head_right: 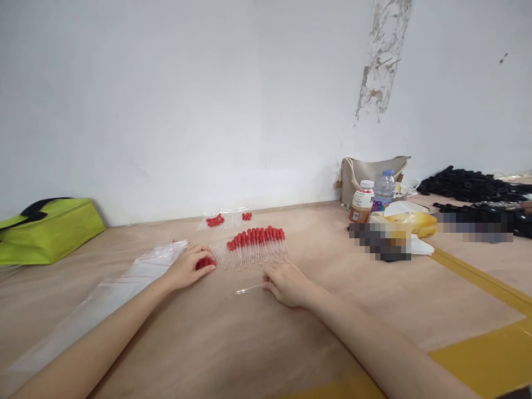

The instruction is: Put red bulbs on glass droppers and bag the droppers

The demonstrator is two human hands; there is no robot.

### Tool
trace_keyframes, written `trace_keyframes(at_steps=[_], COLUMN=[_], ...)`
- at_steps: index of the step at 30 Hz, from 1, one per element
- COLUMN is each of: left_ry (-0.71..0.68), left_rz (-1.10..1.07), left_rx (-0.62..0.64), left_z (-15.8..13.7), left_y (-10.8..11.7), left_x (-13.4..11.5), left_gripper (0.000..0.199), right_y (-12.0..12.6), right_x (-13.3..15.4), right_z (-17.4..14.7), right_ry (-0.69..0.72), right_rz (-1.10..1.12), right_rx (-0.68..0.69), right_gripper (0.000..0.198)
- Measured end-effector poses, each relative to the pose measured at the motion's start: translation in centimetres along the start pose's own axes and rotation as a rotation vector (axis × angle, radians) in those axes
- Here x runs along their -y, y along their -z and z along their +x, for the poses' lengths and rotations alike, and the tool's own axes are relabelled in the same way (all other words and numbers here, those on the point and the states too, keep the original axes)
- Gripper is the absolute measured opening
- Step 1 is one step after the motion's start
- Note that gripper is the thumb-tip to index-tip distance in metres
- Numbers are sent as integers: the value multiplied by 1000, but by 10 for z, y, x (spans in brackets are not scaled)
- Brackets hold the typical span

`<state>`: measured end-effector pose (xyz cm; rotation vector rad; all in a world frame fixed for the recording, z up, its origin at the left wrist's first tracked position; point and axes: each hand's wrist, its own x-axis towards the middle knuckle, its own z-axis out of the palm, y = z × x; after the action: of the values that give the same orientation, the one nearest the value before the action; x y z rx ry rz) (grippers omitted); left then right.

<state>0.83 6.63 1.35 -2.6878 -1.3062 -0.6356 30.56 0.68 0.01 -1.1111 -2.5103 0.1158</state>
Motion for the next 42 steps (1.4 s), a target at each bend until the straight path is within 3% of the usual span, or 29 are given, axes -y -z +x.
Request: trace_keyframes(at_steps=[4, 8, 11, 15, 17, 21, 25, 29, 34, 42], left_ry=[3, 99, 174, 224, 293, 409, 379, 298, 269, 222], left_rz=[-65, -293, -583, -1002, -1101, -1112, -1098, -1004, -870, -758], left_rx=[-73, -152, -91, 51, 70, -59, -116, -45, -5, -15], left_z=[2, -1, -13, -35, -41, -43, -43, -47, -48, -47], left_y=[-1, 3, 3, -2, -6, -14, -23, -28, -29, -19], left_x=[-1, -8, -27, -60, -71, -74, -72, -73, -75, -81], left_gripper=[14, 16, 18, 21, 20, 21, 24, 27, 22, 17], right_y=[2, -3, -11, -19, -21, -24, -28, -30, -27, -28], right_x=[2, 5, 7, 9, 11, 17, 24, 31, 40, 44], right_z=[-1, 1, 6, 11, 11, 6, 2, 4, 6, 4], right_ry=[-21, -56, -93, -163, -178, -212, -246, -176, -84, -117], right_rz=[54, 101, 151, 206, 215, 230, 416, 579, 573, 552], right_rx=[5, -74, -107, -51, -40, -101, -155, -227, -218, -135], right_gripper=[10, 22, 26, 16, 12, 9, 10, 14, 16, 21])
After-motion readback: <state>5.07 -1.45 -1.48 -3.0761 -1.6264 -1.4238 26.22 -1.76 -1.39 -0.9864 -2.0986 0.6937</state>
